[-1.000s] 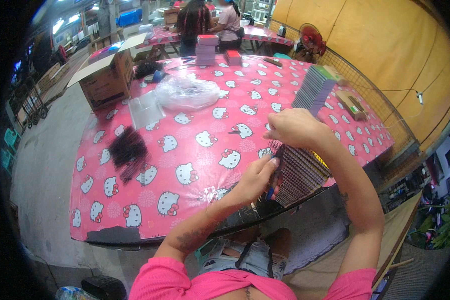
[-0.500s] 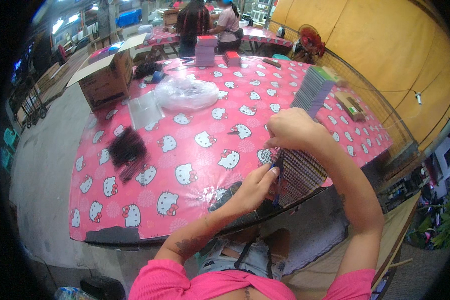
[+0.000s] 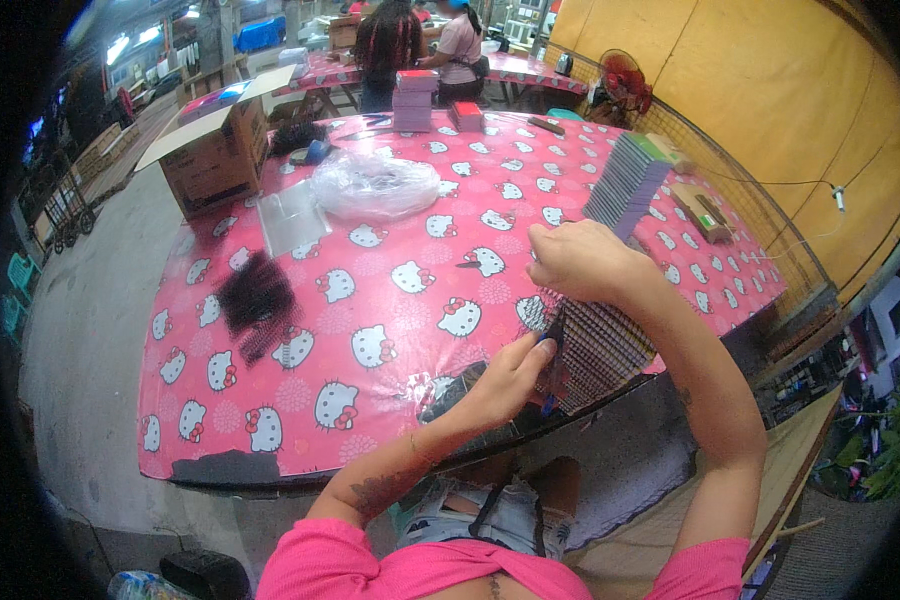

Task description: The person assembles and binds notebooks by manually threading plastic spiral coils through pre-punched holes in stacks of paper and covers, then trimming and crimping the coil ends.

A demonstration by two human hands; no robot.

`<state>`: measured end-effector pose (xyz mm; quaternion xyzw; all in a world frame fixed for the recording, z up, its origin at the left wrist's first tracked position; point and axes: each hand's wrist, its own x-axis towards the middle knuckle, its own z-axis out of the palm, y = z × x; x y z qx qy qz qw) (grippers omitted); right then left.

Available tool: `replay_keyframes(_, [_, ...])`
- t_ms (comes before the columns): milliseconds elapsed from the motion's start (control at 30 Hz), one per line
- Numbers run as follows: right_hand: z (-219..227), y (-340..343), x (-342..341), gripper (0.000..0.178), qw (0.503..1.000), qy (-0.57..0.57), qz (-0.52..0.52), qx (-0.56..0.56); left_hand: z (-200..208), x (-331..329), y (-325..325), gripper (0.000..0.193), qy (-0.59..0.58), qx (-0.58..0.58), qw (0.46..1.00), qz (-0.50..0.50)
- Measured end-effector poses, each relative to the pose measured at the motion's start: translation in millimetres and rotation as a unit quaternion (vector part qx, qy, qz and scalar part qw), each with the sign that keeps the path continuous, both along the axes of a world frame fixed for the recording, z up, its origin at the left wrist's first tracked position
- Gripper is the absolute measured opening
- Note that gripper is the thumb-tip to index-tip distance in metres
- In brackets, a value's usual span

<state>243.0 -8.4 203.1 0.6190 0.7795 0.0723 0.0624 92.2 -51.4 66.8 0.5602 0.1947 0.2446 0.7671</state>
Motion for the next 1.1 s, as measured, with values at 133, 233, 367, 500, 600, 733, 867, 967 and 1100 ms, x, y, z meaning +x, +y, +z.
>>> replay_keyframes(133, [3,3,-3,0.035,0.998,-0.048,0.027,-0.023,-7,6,9,0.033,-0.007,0.009,1.000,0.009])
replay_keyframes(233, [12,-1,-10,0.034,0.994,-0.077,0.034,-0.072,-7,9,12,0.033,-0.015,0.008,1.000,0.014])
replay_keyframes(367, [7,3,-8,0.034,0.992,-0.076,0.038,-0.089,-16,12,18,0.033,-0.013,0.040,0.999,0.001])
replay_keyframes(500, [0,3,-8,0.038,0.996,-0.042,-0.003,-0.074,-20,3,9,0.034,0.005,0.034,0.999,-0.011])
replay_keyframes(600, [-3,6,-9,0.038,0.997,-0.030,-0.012,-0.065,-20,8,9,0.035,0.022,0.023,0.999,0.005])
replay_keyframes(733, [4,5,-14,0.037,0.989,-0.078,0.008,-0.127,-11,7,9,0.034,-0.005,-0.021,0.999,0.025])
replay_keyframes(867, [3,2,-10,0.035,0.989,-0.078,0.034,-0.120,-14,10,16,0.033,-0.005,0.048,0.999,0.012])
replay_keyframes(967, [2,2,-13,0.030,0.991,-0.078,-0.002,-0.112,-16,6,14,0.033,0.007,0.059,0.998,-0.016])
replay_keyframes(1100, [-5,3,-19,0.025,0.993,-0.073,-0.006,-0.093,-16,-2,1,0.034,0.014,0.037,0.999,0.000])
